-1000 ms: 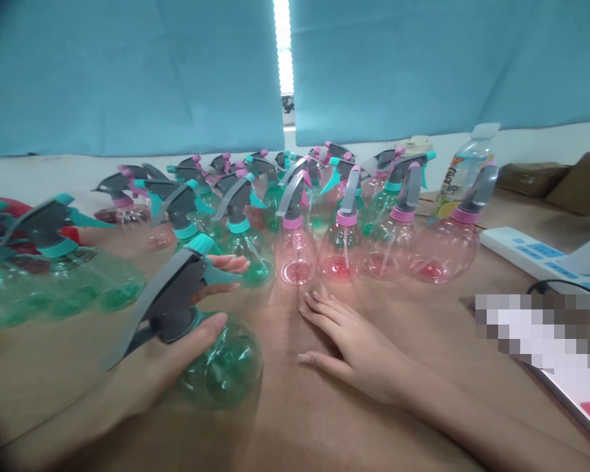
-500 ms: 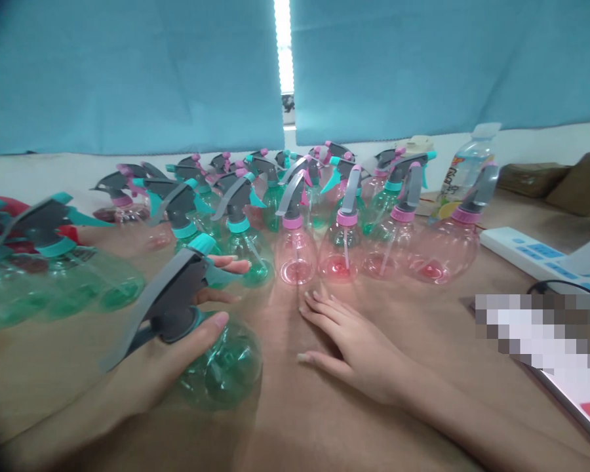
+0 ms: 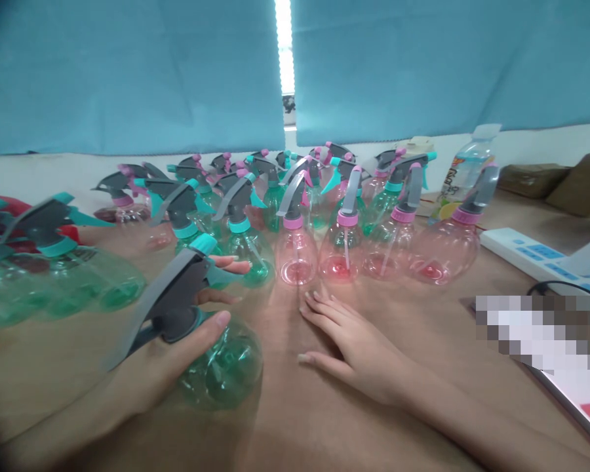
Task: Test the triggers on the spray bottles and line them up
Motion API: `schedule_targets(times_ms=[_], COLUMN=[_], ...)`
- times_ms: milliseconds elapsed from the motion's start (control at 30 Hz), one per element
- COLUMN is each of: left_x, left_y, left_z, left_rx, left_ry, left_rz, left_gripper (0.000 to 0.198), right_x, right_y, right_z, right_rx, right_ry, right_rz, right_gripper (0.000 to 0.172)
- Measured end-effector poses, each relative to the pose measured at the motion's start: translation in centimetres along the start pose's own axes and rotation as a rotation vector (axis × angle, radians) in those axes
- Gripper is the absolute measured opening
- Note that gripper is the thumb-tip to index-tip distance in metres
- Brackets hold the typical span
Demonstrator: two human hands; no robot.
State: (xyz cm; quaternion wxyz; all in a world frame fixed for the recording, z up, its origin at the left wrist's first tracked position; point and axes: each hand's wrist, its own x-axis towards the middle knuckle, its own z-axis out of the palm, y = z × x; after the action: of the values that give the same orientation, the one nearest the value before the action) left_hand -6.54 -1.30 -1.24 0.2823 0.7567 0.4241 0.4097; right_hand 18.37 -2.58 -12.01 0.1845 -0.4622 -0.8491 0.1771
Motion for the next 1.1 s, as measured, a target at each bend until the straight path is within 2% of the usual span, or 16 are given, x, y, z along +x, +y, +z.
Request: schedule_targets(times_ms=[633, 800, 1100], left_x=[-0.15, 0.03, 0.17], left_y=[-0.05, -0.01, -0.01], left_z=[-0.25, -0.36, -0.45], left_rx=[-0.01, 0.039, 0.01], left_ry=[0.006, 0.011, -0.016], left_rz=[0.001, 0.032, -0.02], left_gripper=[0.043, 0.036, 0.028], right_x=[-0.05, -0.01, -0.08], right_y=[0.01, 0.07, 0.22], right_z=[-0.02, 0.06, 0.2], right_rx=[0.004, 0.009, 0.012], right_ry=[0.001, 0.009, 0.022], right_rz=[0.001, -0.01, -0.009], right_gripper=[0.066, 0.066, 0.066])
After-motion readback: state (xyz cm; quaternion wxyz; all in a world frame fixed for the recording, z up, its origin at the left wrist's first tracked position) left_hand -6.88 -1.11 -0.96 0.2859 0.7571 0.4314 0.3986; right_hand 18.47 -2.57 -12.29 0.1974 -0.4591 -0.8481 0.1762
